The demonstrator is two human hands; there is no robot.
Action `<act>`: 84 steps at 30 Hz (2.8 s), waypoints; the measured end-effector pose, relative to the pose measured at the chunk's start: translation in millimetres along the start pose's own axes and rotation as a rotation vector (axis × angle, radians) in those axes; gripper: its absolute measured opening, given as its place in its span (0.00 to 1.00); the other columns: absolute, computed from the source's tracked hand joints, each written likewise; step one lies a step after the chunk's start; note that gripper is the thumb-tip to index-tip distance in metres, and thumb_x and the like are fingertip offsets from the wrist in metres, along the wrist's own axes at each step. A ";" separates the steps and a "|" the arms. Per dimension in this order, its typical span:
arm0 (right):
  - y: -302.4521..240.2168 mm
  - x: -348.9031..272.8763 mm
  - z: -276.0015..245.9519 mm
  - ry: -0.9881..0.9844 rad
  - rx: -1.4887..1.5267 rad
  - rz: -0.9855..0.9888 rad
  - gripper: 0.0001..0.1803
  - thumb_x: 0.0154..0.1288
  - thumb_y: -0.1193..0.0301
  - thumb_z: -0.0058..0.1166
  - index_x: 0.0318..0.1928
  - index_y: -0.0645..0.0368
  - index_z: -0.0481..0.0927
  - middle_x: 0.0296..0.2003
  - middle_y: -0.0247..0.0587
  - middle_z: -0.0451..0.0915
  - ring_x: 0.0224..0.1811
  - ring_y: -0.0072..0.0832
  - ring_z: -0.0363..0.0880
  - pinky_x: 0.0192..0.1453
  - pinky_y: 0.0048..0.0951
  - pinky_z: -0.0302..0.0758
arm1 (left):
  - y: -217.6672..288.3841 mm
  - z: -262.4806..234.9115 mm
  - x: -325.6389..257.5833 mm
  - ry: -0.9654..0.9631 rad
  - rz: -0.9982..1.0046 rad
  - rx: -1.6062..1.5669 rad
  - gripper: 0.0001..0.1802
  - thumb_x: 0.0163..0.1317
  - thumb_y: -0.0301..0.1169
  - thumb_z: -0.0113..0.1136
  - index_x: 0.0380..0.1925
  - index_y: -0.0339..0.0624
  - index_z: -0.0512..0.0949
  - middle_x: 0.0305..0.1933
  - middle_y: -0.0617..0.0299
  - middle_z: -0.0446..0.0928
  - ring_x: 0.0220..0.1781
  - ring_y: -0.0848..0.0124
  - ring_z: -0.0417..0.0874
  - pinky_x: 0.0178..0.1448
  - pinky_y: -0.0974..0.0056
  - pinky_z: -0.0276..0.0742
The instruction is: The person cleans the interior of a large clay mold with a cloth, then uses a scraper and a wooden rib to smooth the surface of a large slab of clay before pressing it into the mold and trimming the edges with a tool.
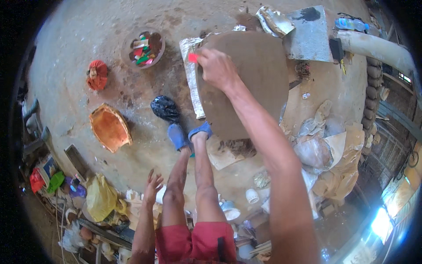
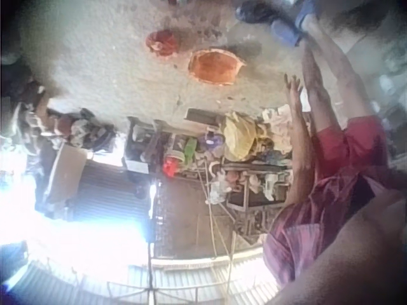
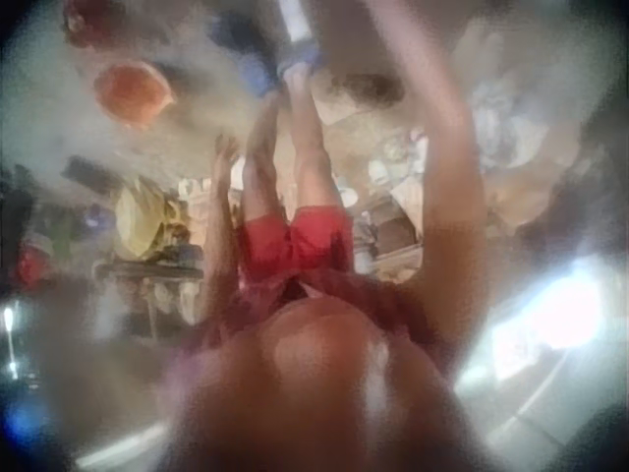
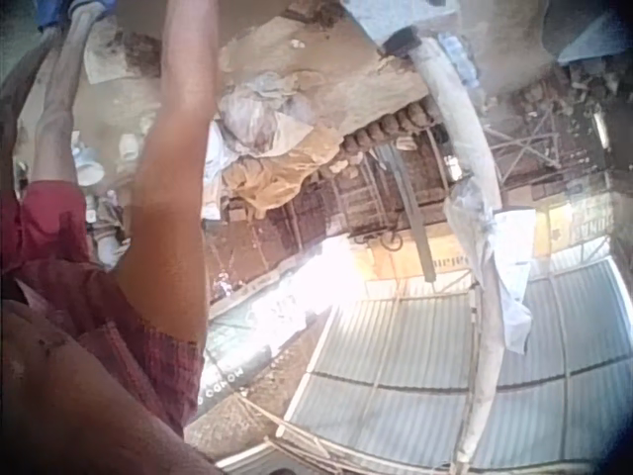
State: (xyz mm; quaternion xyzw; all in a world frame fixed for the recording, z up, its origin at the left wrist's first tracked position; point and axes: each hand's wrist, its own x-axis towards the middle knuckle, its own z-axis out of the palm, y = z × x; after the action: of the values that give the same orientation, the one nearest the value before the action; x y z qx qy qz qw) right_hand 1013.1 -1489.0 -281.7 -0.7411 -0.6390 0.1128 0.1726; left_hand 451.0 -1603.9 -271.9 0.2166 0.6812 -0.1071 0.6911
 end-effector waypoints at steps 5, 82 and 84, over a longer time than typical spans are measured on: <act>-30.9 -128.8 -11.4 -0.241 -0.023 -0.131 0.19 0.53 0.78 0.58 0.48 0.59 0.86 0.41 0.38 0.81 0.47 0.39 0.78 0.48 0.40 0.77 | 47.2 24.9 -11.9 -0.040 0.085 -0.025 0.43 0.76 0.49 0.60 0.83 0.52 0.52 0.74 0.50 0.72 0.72 0.58 0.77 0.69 0.55 0.74; -75.5 -455.3 -265.9 0.110 0.684 1.264 0.30 0.62 0.65 0.70 0.61 0.66 0.76 0.41 0.53 0.84 0.39 0.47 0.85 0.46 0.40 0.80 | 297.4 664.8 -31.7 -0.366 0.324 0.025 0.11 0.77 0.40 0.59 0.45 0.46 0.80 0.32 0.74 0.76 0.29 0.79 0.76 0.34 0.69 0.74; -80.4 -469.3 -265.4 0.098 0.748 1.343 0.28 0.63 0.64 0.70 0.59 0.67 0.77 0.37 0.46 0.83 0.35 0.39 0.83 0.43 0.37 0.79 | 283.0 656.4 -33.6 -0.423 0.281 -0.059 0.10 0.77 0.40 0.60 0.41 0.47 0.79 0.33 0.72 0.78 0.28 0.78 0.76 0.32 0.68 0.74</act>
State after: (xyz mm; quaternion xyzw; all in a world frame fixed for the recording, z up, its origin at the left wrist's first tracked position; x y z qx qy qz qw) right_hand 968.9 -1971.4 -31.9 -0.8665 0.0370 0.3691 0.3341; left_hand 1162.3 -1651.1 -209.6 0.2617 0.4876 -0.0329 0.8323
